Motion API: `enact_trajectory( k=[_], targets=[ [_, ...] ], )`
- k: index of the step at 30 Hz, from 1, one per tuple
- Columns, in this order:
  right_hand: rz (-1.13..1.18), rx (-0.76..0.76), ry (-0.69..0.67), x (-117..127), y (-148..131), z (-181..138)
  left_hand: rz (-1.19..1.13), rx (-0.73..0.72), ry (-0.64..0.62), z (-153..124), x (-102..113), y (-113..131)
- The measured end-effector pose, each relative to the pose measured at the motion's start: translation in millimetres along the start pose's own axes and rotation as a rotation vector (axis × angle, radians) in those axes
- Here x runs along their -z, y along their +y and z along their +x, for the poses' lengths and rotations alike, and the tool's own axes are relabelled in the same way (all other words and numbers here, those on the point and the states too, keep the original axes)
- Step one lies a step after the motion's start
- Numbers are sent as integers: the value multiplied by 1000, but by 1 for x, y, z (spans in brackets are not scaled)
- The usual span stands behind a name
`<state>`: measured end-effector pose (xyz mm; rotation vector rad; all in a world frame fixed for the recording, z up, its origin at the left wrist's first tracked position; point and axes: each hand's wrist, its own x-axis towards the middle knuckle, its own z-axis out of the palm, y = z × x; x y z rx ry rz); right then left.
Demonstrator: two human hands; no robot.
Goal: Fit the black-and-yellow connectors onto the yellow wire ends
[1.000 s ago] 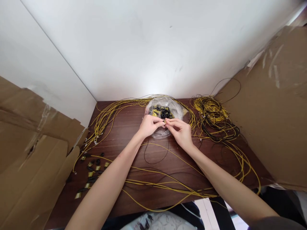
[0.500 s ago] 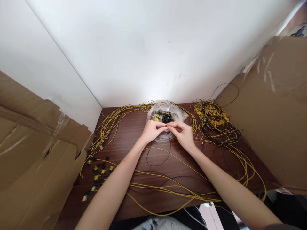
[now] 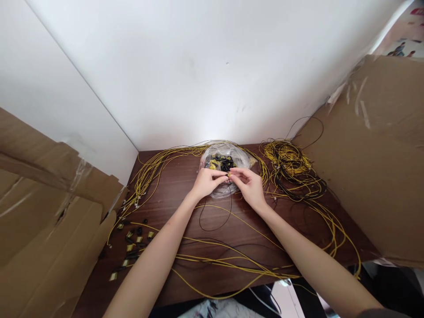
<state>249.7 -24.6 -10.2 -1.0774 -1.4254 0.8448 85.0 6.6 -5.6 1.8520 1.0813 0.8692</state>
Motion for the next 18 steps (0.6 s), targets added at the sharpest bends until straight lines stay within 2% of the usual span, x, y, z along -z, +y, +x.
enact_trajectory(
  k=[4, 12, 18],
  targets=[
    [-111, 77, -9, 2, 0, 0, -2, 9, -3, 0, 0, 0],
    [-63, 26, 15, 2, 2, 1, -15, 30, 15, -2, 0, 4],
    [-250, 60, 31, 8, -1, 6, 32, 28, 6, -2, 0, 4]
  ],
)
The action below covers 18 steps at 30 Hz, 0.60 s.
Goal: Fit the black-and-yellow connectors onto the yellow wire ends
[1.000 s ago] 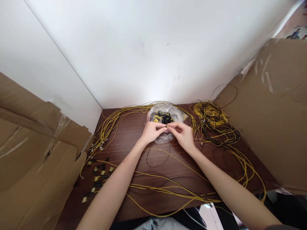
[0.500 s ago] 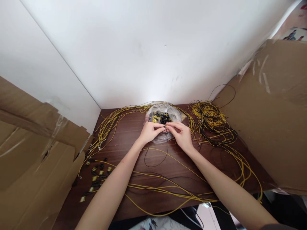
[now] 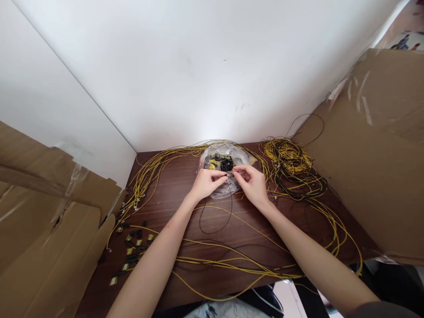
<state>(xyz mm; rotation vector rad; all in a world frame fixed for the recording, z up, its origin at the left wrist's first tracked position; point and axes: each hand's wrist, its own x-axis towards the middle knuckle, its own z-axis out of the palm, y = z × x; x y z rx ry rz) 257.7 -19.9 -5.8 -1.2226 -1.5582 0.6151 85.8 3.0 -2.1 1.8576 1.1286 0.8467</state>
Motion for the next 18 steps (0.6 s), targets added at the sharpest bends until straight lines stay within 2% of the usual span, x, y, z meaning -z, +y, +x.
enact_trajectory(
  k=[5, 11, 13, 18],
  targets=[
    [-138, 100, -84, 1, -1, 0, 56, -43, -23, 0, 1, -1],
    [-121, 103, -56, 1, -2, 4, 89, -56, -25, 0, 1, -3],
    [-105, 163, -120, 0, -5, 13, 93, -60, -17, 0, 0, -4],
    [-156, 279, -389, -15, -12, 48, 123, -120, -65, 0, 2, -7]
  ],
)
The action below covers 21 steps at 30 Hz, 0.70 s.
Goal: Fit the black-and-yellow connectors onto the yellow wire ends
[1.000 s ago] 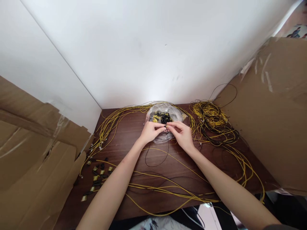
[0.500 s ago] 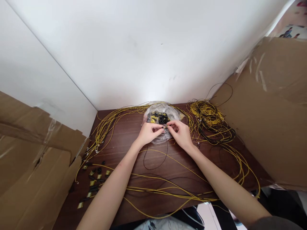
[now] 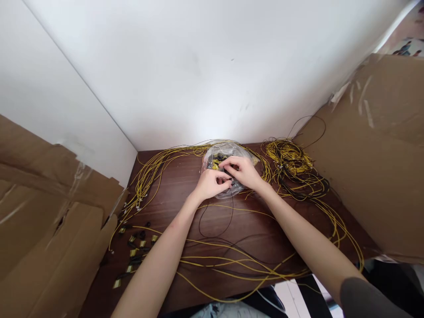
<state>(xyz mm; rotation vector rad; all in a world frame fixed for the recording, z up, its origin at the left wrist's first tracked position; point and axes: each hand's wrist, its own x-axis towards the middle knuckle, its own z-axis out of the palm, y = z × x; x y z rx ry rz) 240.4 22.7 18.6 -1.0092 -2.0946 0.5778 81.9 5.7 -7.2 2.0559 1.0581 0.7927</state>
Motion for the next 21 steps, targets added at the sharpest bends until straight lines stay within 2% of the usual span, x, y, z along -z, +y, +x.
enact_trajectory(
  k=[3, 6, 21],
  targets=[
    [-121, 44, -114, -8, 8, 18, 12, 10, 10, 0, 1, 0],
    [-209, 66, -148, -15, 17, 24, 14, 16, 21, -1, 0, 0],
    [-293, -35, -89, -20, 17, 13, 3, 19, 43, -2, 1, 0]
  ],
)
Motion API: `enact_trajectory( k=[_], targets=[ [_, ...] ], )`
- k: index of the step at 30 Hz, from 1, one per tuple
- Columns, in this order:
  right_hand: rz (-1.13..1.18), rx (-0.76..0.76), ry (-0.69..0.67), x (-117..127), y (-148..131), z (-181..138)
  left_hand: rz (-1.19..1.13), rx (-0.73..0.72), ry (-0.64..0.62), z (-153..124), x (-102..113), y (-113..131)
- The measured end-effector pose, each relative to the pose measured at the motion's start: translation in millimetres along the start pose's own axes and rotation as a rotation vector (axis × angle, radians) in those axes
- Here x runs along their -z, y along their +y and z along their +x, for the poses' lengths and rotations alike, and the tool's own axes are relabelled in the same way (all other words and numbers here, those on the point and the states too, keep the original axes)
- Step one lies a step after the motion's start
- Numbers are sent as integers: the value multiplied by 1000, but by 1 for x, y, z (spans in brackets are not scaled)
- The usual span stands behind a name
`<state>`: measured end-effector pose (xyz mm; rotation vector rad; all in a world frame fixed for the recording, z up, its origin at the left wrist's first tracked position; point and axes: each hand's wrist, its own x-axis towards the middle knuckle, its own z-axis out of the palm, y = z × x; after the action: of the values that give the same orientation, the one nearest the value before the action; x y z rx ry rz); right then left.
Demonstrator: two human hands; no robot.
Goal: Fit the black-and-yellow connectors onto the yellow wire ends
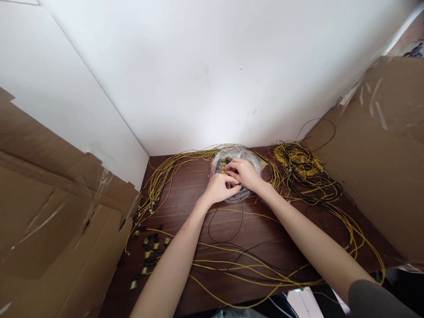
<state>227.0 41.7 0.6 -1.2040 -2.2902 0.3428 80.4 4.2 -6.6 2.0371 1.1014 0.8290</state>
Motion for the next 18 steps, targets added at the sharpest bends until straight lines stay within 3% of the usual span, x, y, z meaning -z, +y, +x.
enact_trajectory(
  k=[8, 12, 18],
  targets=[
    [178, -12, 216, -7, -1, -14, -19, -1, -36, 0, 2, 4],
    [303, -85, 317, -4, -3, -17, -167, 35, -55, 2, 4, 6],
    [705, -239, 440, -5, -2, -24, -320, 85, 58, 5, 0, -2]
  ],
)
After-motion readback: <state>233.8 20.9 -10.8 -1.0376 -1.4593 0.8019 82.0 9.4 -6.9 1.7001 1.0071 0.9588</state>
